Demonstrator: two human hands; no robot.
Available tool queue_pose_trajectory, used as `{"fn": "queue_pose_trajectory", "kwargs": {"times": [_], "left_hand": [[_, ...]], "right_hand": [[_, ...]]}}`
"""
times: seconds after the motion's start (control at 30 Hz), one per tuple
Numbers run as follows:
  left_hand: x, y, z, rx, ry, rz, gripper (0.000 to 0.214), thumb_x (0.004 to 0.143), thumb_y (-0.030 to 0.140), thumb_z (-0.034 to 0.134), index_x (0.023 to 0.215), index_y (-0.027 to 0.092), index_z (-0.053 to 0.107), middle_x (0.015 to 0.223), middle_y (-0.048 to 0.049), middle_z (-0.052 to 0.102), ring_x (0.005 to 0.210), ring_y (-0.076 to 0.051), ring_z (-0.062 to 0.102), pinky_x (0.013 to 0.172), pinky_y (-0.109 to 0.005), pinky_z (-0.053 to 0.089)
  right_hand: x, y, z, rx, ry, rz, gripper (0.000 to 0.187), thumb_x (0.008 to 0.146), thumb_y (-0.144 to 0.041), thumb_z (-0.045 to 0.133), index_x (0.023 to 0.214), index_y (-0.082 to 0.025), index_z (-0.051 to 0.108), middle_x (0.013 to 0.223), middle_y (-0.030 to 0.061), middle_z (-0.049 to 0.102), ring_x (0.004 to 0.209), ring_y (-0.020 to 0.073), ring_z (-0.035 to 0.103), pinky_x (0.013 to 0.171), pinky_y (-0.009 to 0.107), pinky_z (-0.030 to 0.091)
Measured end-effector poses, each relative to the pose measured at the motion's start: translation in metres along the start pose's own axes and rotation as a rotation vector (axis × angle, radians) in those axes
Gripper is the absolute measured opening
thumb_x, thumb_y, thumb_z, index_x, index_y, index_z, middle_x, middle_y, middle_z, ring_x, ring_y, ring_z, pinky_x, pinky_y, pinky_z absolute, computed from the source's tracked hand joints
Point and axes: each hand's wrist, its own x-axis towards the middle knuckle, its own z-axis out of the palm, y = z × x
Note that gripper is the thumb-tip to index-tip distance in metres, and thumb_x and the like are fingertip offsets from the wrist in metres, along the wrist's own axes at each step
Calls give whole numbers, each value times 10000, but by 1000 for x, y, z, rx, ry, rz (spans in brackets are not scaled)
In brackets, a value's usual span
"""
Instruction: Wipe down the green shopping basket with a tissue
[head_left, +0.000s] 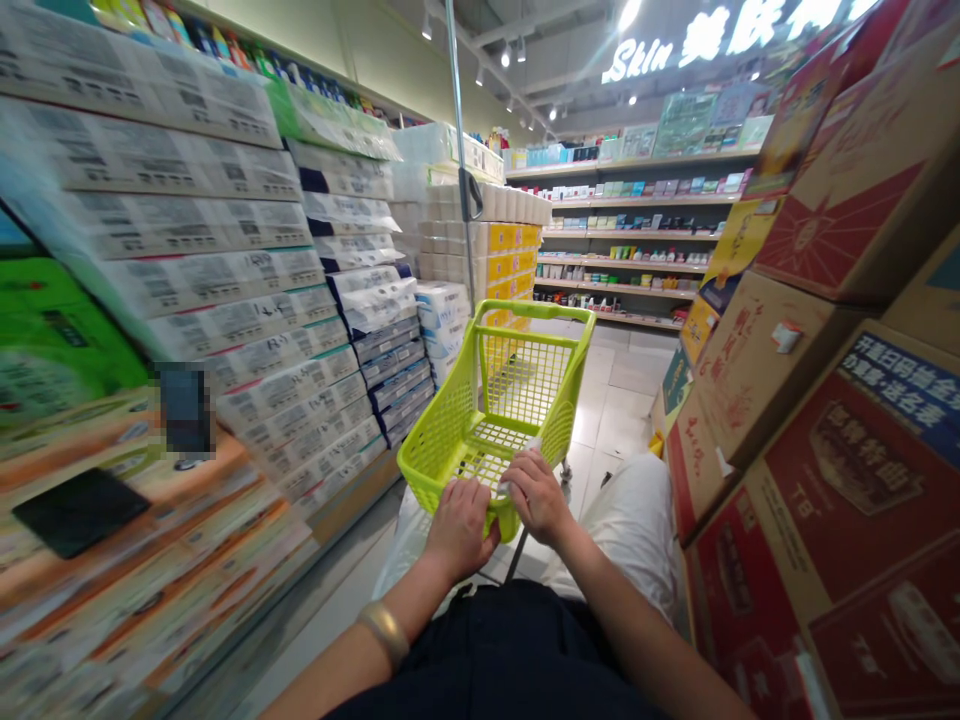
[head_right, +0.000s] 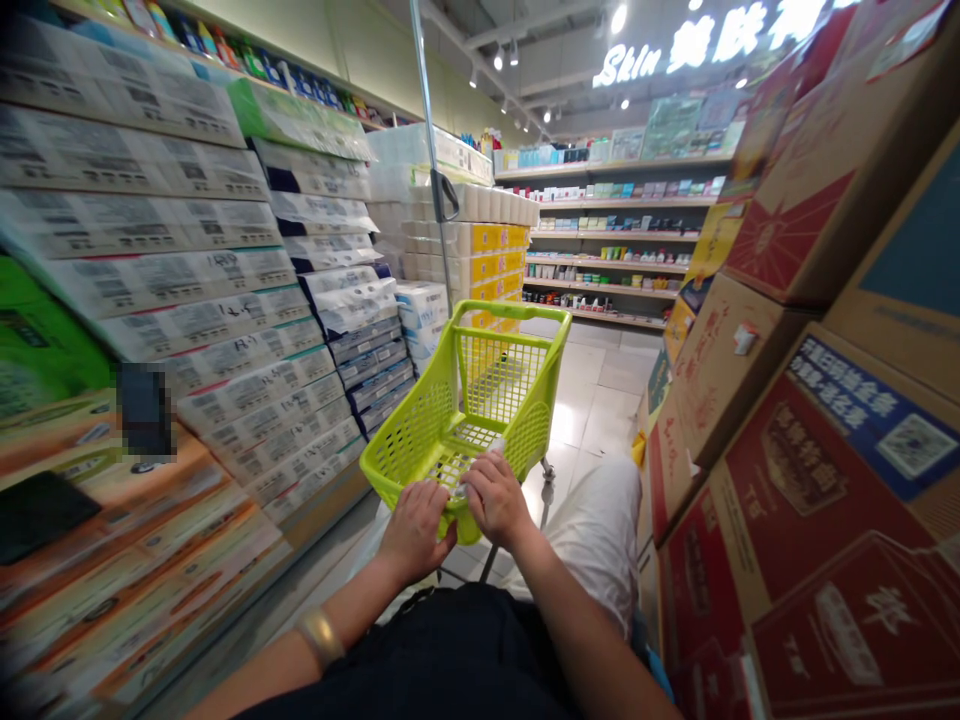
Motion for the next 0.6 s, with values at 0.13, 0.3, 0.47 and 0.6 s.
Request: {"fn": "queue_pose_trajectory", "kwargs": {"times": [0.13, 0.3, 0.47, 0.6], "left_hand": [[2, -1, 1, -6, -1, -6, 175, 757, 280, 556, 905, 193, 522, 930, -98, 572, 939, -275, 511, 918, -429, 385], [3, -1, 4, 10, 27, -7, 185, 739, 274, 570, 896, 189, 522, 908, -94, 573, 926, -275, 515, 915, -429, 387], [-1, -2, 4, 24, 66, 22, 160, 772, 284, 550, 896, 186, 529, 879, -91, 572, 913, -274, 523, 882, -425, 398], [-1, -4, 3, 27, 58, 17, 154, 751, 271, 567, 875, 190, 525, 883, -88, 567, 902, -268, 521, 885, -421, 394]], "right_hand": [[26, 30, -11, -1, 67, 91, 258, 944, -226, 375, 917, -228, 631, 941, 55, 620, 1081, 212, 518, 1069, 446, 355], [16, 14, 1, 15, 114, 147, 269, 945, -206, 362, 913, -222, 629, 944, 54, 612, 1148, 212, 486, 1087, 443, 335], [-11, -19, 11, 8, 39, 44, 226, 921, -184, 410, 989, -222, 622, 1008, 55, 608, 1217, 214, 448, 1136, 456, 271], [2, -2, -2, 0, -22, -13, 211, 927, -208, 431, 988, -239, 631, 986, 44, 620, 1146, 209, 490, 1103, 439, 321]]}}
